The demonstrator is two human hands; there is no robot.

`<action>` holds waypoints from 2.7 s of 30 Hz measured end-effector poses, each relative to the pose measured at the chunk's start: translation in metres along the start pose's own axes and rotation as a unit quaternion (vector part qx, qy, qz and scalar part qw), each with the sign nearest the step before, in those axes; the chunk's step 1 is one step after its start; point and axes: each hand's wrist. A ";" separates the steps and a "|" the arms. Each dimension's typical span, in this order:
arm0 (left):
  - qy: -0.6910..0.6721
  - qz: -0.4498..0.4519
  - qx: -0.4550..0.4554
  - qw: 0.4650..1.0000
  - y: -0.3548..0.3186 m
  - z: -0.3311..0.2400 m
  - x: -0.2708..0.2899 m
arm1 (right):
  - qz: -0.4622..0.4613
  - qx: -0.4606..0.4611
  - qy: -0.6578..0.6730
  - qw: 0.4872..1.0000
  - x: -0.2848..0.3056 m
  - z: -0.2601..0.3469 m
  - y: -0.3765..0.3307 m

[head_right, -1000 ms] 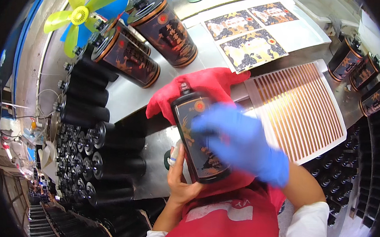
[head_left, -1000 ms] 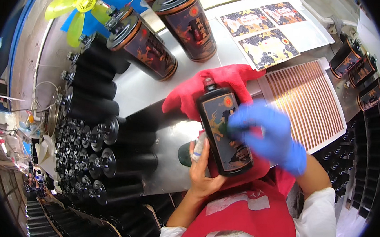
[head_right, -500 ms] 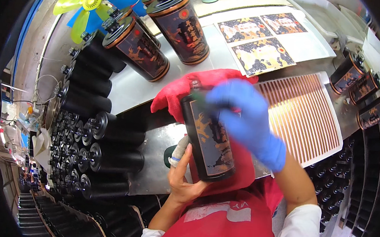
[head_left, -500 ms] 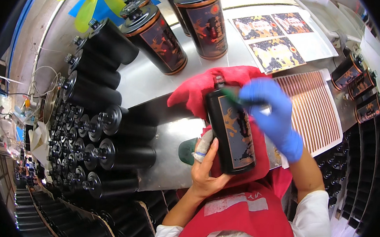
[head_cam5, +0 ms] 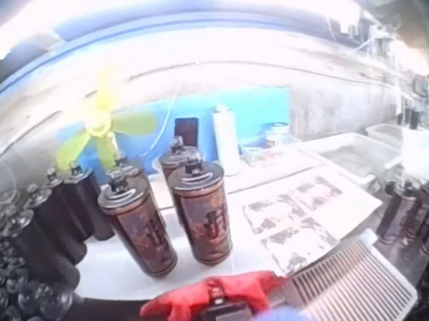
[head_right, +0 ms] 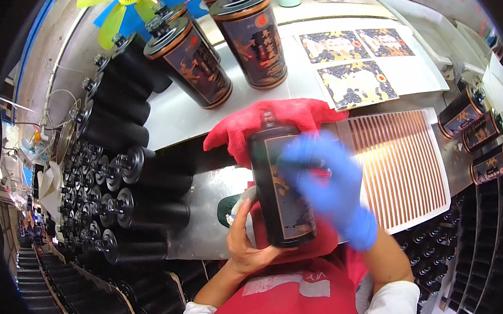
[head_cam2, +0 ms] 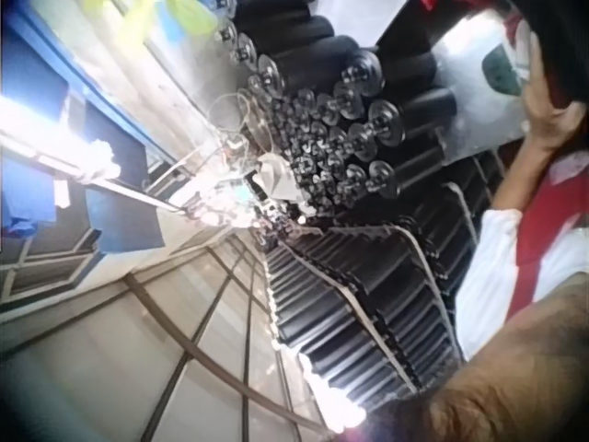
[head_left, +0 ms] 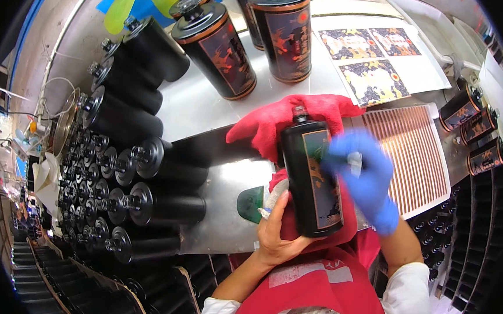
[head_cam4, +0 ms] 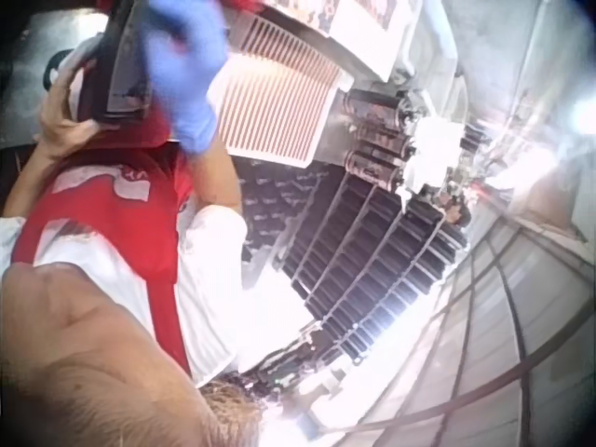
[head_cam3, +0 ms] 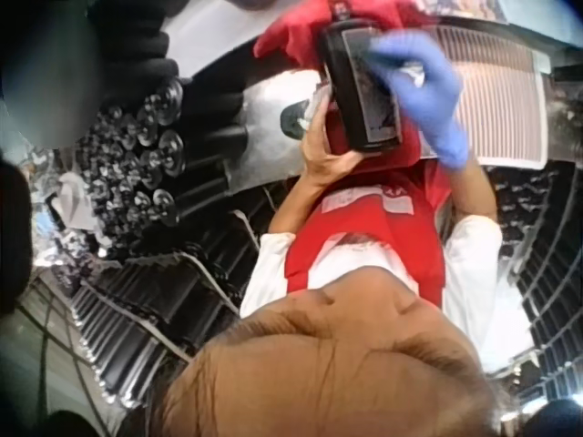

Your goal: The person applies decorative stickers and gold foil strips to black cylindrical containers. They use a green plastic squeegee to smooth the labels and ensure adhesion, working on a metal table with a conveyor belt of similar containers nearby.

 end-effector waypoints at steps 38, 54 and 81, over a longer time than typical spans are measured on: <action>0.046 0.107 0.050 0.992 0.005 -0.003 0.009 | -0.208 -0.262 0.280 0.900 0.093 -0.016 -0.020; 0.043 0.114 0.050 0.991 0.003 0.000 0.005 | -0.320 -0.529 0.219 0.755 0.026 -0.020 -0.220; 0.036 0.089 0.021 0.995 0.000 -0.004 0.017 | -0.048 -0.514 0.174 0.839 0.111 0.067 -0.090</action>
Point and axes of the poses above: each hand's wrist, its own y-axis towards the middle knuckle, its own x-axis out of the back of the hand, z = x × y, and after that the axes turned 15 degrees about z, right-handed
